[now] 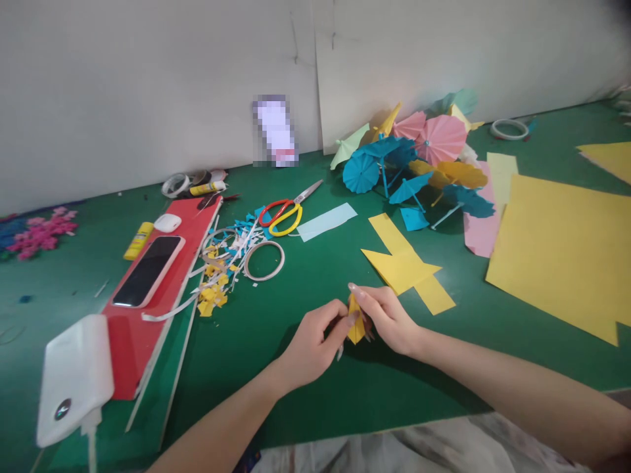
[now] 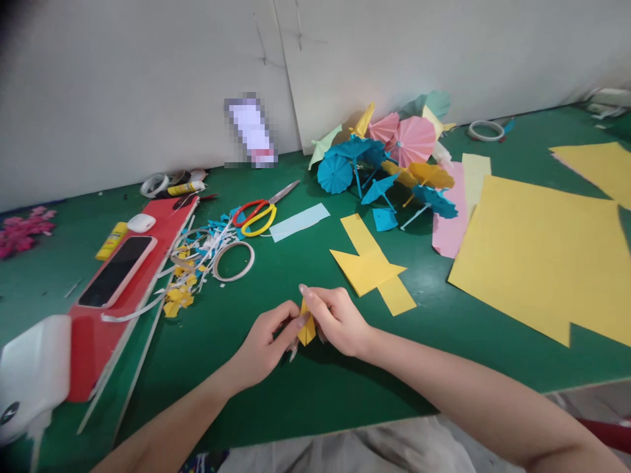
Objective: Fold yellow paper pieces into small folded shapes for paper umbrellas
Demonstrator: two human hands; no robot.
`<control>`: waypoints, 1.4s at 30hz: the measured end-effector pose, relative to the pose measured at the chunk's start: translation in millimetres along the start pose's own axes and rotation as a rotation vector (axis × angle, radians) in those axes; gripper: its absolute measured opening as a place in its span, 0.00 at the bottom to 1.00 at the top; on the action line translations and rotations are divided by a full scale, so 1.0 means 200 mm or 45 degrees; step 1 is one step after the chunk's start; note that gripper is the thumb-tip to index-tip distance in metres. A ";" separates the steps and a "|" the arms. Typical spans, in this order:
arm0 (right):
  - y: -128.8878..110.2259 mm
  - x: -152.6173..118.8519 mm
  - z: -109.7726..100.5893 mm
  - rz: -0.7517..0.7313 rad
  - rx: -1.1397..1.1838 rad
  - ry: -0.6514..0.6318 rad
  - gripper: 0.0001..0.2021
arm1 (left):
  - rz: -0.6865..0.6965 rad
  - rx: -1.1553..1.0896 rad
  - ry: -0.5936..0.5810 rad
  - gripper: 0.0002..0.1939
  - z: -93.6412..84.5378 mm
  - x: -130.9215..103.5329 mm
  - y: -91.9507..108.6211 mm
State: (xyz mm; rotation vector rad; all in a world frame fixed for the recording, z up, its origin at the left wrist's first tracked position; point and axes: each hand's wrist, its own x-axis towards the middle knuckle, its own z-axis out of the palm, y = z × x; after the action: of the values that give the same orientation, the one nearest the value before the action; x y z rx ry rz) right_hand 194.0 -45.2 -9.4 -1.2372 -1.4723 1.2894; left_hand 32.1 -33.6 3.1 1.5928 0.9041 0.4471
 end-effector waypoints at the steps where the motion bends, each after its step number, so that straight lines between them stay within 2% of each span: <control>1: -0.01 0.00 -0.01 0.027 0.057 -0.031 0.26 | 0.000 -0.002 -0.037 0.14 0.00 0.00 0.01; 4: -0.03 0.01 -0.02 0.017 0.044 -0.048 0.27 | -0.013 -0.033 -0.116 0.15 -0.01 0.00 0.02; 8: -0.04 0.01 -0.02 -0.039 -0.062 0.046 0.27 | -0.011 -0.034 -0.102 0.15 -0.01 0.00 0.02; 13: -0.05 0.02 -0.02 0.118 0.136 0.144 0.27 | -0.017 0.010 -0.133 0.17 -0.01 0.00 0.02; 15: -0.06 0.03 -0.04 0.154 0.215 0.103 0.28 | -0.023 -0.002 -0.114 0.18 -0.02 0.00 0.02; 19: -0.08 0.04 -0.05 0.139 0.212 -0.105 0.29 | 0.006 0.040 -0.038 0.18 -0.05 0.00 0.02; 22: -0.07 0.04 -0.05 0.189 0.193 -0.144 0.28 | 0.143 0.292 0.029 0.17 -0.08 0.01 0.00; 25: -0.04 0.04 -0.03 0.192 0.161 -0.078 0.27 | 0.445 0.751 0.153 0.15 -0.10 0.01 -0.02; 27: -0.03 0.04 -0.03 0.182 0.121 -0.061 0.27 | 0.614 1.021 0.184 0.14 -0.10 0.02 -0.04; 29: -0.02 0.04 -0.02 0.174 0.099 -0.082 0.26 | 0.688 1.204 0.176 0.15 -0.10 0.02 -0.05; 31: -0.02 0.04 -0.02 0.169 0.087 -0.110 0.25 | 0.691 1.301 0.164 0.17 -0.09 0.03 -0.05; 36: -0.03 0.03 -0.03 0.090 -0.088 -0.224 0.25 | 0.639 1.203 0.133 0.18 -0.08 0.03 -0.06; 42: -0.04 0.03 -0.04 0.010 -0.180 -0.314 0.24 | 0.531 1.014 0.212 0.20 -0.07 0.03 -0.07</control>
State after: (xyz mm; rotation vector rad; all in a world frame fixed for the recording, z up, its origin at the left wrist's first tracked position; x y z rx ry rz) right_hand 199.5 -37.9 -1.0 -1.2069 -1.7610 1.4024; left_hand 20.8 -19.5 -7.5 2.5291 0.9296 0.5503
